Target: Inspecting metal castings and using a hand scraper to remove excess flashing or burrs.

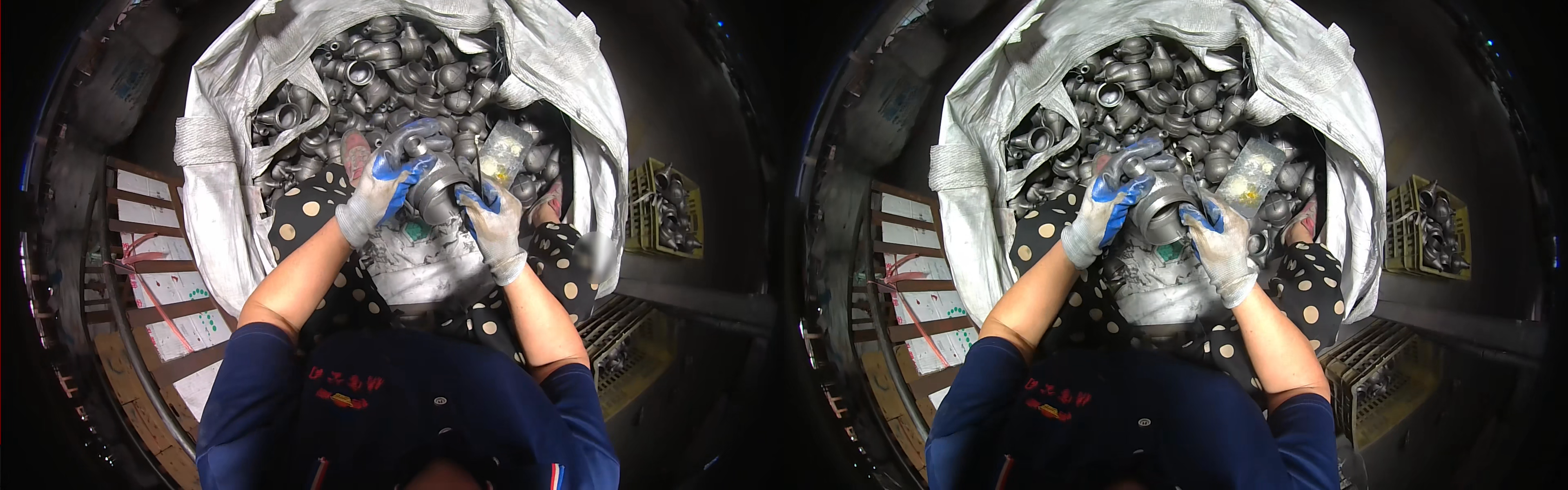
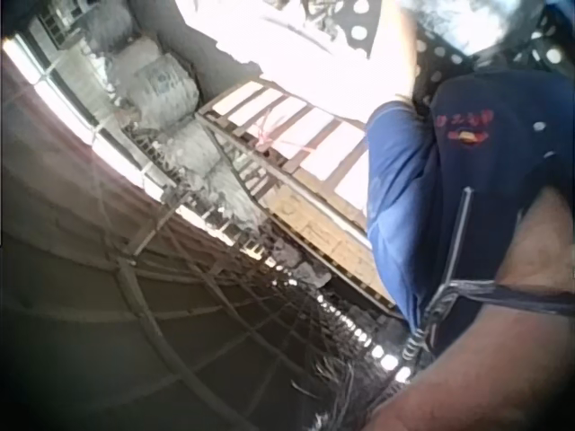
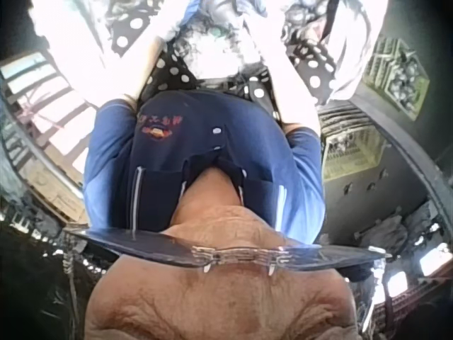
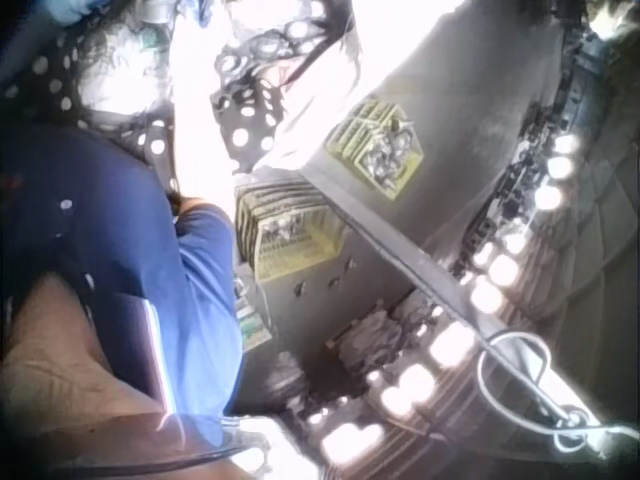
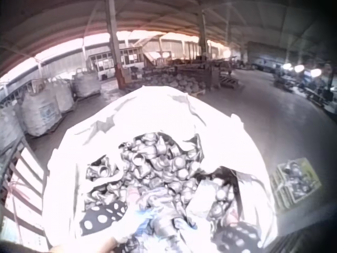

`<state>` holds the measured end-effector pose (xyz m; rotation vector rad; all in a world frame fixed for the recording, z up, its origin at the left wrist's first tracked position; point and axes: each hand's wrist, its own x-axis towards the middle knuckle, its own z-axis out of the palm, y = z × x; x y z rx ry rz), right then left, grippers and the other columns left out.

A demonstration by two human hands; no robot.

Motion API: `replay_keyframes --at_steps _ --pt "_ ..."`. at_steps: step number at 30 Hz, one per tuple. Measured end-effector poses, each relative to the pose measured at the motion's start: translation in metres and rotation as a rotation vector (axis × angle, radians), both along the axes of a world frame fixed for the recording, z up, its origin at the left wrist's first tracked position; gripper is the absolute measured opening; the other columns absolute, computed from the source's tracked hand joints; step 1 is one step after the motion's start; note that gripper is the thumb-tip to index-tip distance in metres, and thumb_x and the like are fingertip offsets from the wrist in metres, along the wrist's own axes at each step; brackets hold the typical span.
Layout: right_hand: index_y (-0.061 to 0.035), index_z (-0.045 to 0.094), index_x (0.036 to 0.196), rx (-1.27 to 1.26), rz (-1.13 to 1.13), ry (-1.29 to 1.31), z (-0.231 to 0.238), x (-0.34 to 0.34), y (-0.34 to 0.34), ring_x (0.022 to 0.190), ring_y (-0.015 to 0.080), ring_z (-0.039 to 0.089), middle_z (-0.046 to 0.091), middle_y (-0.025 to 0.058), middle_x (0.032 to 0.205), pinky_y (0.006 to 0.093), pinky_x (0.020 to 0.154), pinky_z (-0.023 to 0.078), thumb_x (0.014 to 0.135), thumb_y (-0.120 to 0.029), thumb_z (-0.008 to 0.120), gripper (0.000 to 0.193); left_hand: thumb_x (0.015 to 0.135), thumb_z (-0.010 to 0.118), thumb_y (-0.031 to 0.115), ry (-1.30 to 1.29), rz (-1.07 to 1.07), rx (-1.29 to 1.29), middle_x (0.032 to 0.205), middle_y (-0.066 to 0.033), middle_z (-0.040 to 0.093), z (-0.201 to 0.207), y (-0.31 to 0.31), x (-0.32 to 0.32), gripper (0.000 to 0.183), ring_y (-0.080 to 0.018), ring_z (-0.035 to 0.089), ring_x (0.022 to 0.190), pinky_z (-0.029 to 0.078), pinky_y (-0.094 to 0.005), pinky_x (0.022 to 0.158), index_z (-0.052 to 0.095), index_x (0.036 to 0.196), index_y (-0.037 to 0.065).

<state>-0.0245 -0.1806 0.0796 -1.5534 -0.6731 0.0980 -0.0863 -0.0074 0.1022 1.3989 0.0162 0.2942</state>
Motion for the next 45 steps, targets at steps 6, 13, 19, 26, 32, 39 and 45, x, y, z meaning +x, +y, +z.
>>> replay_keyframes --at_steps 6,13,19,26,32,39,45 --pt "0.0039 0.064 0.096 -0.126 0.06 0.112 0.005 0.007 0.0 0.071 0.0077 0.053 0.066 0.0088 0.08 0.0249 0.069 0.046 0.078 -0.006 0.067 0.021 0.092 0.053 0.017 -0.006 -0.016 -0.046 0.117 -0.0123 0.057 0.006 0.0 -0.004 0.041 -0.0183 0.055 0.106 0.044 -0.0318 0.094 0.045 0.127 -0.002" --pt "0.0044 0.061 0.111 0.137 0.158 0.616 -0.008 0.023 -0.003 0.086 0.009 0.059 0.066 0.0063 0.095 0.0226 0.079 0.047 0.084 -0.009 0.065 0.03 0.092 0.045 0.014 -0.024 0.254 0.251 0.114 -0.0163 0.059 -0.004 0.018 -0.002 0.032 -0.0233 0.058 0.105 0.045 -0.0328 0.092 0.055 0.115 -0.006" --pt "0.0043 0.06 0.111 -0.242 0.202 0.246 -0.016 0.024 0.003 0.082 0.0079 0.058 0.067 0.0075 0.091 0.0234 0.075 0.047 0.079 -0.014 0.069 0.037 0.094 0.046 0.013 0.006 0.225 -0.918 0.11 -0.018 0.059 -0.04 0.03 0.008 0.029 -0.0268 0.061 0.098 0.051 -0.0388 0.087 0.051 0.116 -0.004" --pt "0.0062 0.059 0.112 0.032 0.244 0.43 -0.006 0.016 0.003 0.083 0.0093 0.059 0.066 0.0076 0.095 0.0222 0.076 0.047 0.079 -0.006 0.068 0.036 0.095 0.041 0.019 0.075 0.101 -0.91 0.115 -0.0161 0.057 -0.076 0.034 0.011 0.031 -0.0255 0.058 0.104 0.044 -0.0395 0.097 0.05 0.117 -0.001" --pt "0.0011 0.061 0.112 0.109 0.155 0.741 -0.005 0.022 -0.004 0.061 0.0033 0.052 0.063 0.0013 0.079 0.0154 0.054 0.041 0.085 -0.01 0.063 0.029 0.094 0.045 0.017 0.056 0.139 -0.914 0.113 -0.0119 0.058 -0.043 0.017 0.01 0.029 -0.0232 0.057 0.104 0.046 -0.0378 0.095 0.052 0.117 0.001" --pt "-0.0016 0.061 0.112 0.075 0.114 0.783 0.001 0.022 -0.007 0.053 0.0012 0.047 0.061 -0.0005 0.075 0.0144 0.048 0.036 0.088 -0.014 0.06 0.027 0.093 0.049 0.017 0.232 0.313 -0.821 0.108 -0.0089 0.061 -0.059 0.027 0.01 0.028 -0.0196 0.059 0.097 0.049 -0.0339 0.087 0.054 0.117 0.004" --pt "-0.0041 0.06 0.108 0.107 0.117 0.854 -0.003 0.02 -0.003 0.044 0.002 0.044 0.059 -0.0005 0.067 0.0151 0.039 0.031 0.089 -0.019 0.058 0.024 0.091 0.053 0.021 0.028 0.245 -0.633 0.098 -0.0064 0.061 -0.05 0.03 0.008 0.024 -0.0161 0.06 0.084 0.054 -0.0286 0.061 0.059 0.11 0.006"
